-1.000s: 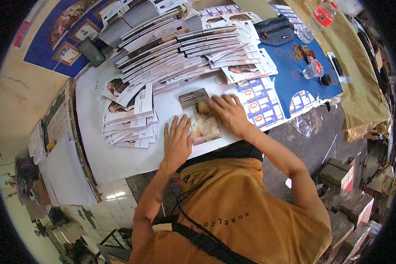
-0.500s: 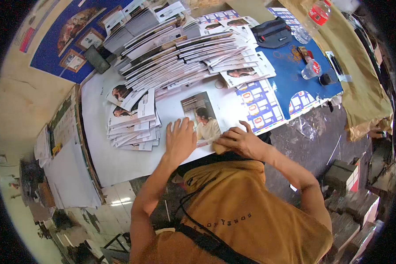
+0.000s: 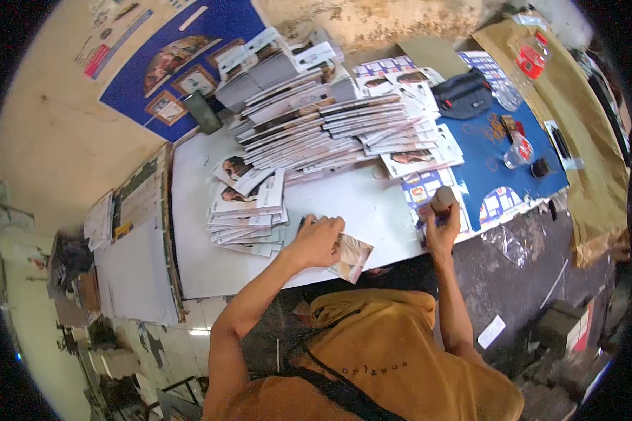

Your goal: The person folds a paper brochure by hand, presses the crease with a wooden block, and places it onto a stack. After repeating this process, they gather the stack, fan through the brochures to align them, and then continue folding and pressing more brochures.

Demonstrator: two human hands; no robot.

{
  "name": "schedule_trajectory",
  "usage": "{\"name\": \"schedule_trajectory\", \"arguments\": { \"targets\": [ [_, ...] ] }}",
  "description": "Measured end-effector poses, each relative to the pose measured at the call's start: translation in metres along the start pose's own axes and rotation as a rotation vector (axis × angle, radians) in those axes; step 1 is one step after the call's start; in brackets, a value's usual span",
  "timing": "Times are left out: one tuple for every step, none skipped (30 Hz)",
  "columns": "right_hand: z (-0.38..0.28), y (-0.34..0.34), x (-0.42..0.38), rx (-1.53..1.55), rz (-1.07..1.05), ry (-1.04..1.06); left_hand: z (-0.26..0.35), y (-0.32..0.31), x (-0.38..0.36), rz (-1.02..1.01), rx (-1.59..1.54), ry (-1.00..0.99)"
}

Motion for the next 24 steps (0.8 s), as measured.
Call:
{"name": "schedule_trajectory", "arguments": {
  "targets": [
    [-0.007,-0.001,0.001,0.054,-0.004,0.015,-0.002,-0.002,-0.007,0.061,-0.051,-0.034],
    [-0.014,-0.003,0.001,0.108,-0.008,0.023,-0.004,-0.005,-0.015,0.118,-0.101,-0.069],
    [-0.036,0.0,0.002,0.017,-0.005,0.075,0.003,0.012,-0.032,0.163,-0.153,-0.063],
    [-0.032,-0.001,0.002,0.01,-0.024,0.071,0.005,0.038,-0.052,0.281,-0.146,-0.036],
    [-0.032,-0.002,0.003,0.021,-0.026,0.071,0.005,0.064,-0.076,0.399,-0.139,-0.012],
    [-0.032,-0.002,0.003,0.029,-0.028,0.066,0.004,0.087,-0.101,0.514,-0.135,0.01],
    [-0.03,-0.002,0.002,0.021,-0.02,0.062,-0.001,0.114,-0.128,0.664,-0.107,0.041],
    [-0.028,-0.002,0.003,0.011,-0.013,0.06,-0.008,0.139,-0.155,0.815,-0.078,0.072],
    [-0.027,-0.001,0.004,0.001,-0.006,0.061,-0.018,0.156,-0.176,0.901,-0.064,0.11],
    [-0.027,-0.001,0.005,0.0,-0.011,0.061,-0.029,0.169,-0.196,0.988,-0.048,0.149],
    [-0.026,0.0,0.003,0.001,-0.015,0.059,-0.044,0.174,-0.207,1.025,0.001,0.187],
    [-0.027,-0.001,0.003,0.003,-0.014,0.059,-0.057,0.176,-0.215,1.062,0.053,0.223],
    [-0.031,-0.001,0.002,0.054,0.0,0.085,-0.066,0.174,-0.217,1.085,0.054,0.217],
    [-0.034,-0.001,0.002,0.033,0.011,0.09,-0.077,0.166,-0.213,1.057,0.085,0.248],
    [-0.04,0.0,0.002,0.011,0.023,0.095,-0.089,0.154,-0.207,1.03,0.114,0.277],
    [-0.044,0.001,0.001,-0.013,0.036,0.1,-0.101,0.14,-0.2,1.002,0.142,0.304],
    [-0.041,0.001,0.002,-0.033,0.044,0.104,-0.11,0.124,-0.194,0.984,0.101,0.286],
    [-0.036,0.0,0.002,0.002,0.041,0.099,-0.125,0.107,-0.188,0.983,0.023,0.279],
    [-0.031,-0.001,0.002,0.037,0.038,0.094,-0.14,0.09,-0.182,0.98,-0.056,0.272],
    [-0.028,-0.002,0.001,0.068,0.031,0.089,-0.151,0.081,-0.177,0.977,-0.138,0.265],
    [-0.031,-0.001,0.0,0.024,0.053,0.11,-0.152,0.08,-0.174,0.954,-0.105,0.27],
    [-0.033,-0.002,0.0,0.008,0.043,0.111,-0.152,0.078,-0.171,0.935,-0.073,0.277],
    [-0.035,-0.002,0.0,-0.011,0.03,0.115,-0.153,0.076,-0.168,0.918,-0.044,0.287],
    [-0.038,-0.002,0.0,-0.032,0.014,0.122,-0.153,0.075,-0.164,0.892,-0.023,0.302]
  ]
}}
Point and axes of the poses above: each hand's wrist, its own x-axis towards the middle knuckle, its own y-axis out of the back of the hand, z = x × y, the point moved 8 cm from there along x, towards the middle knuckle, and after that the axes turned 14 degrees about -z, right-handed, at the moved point
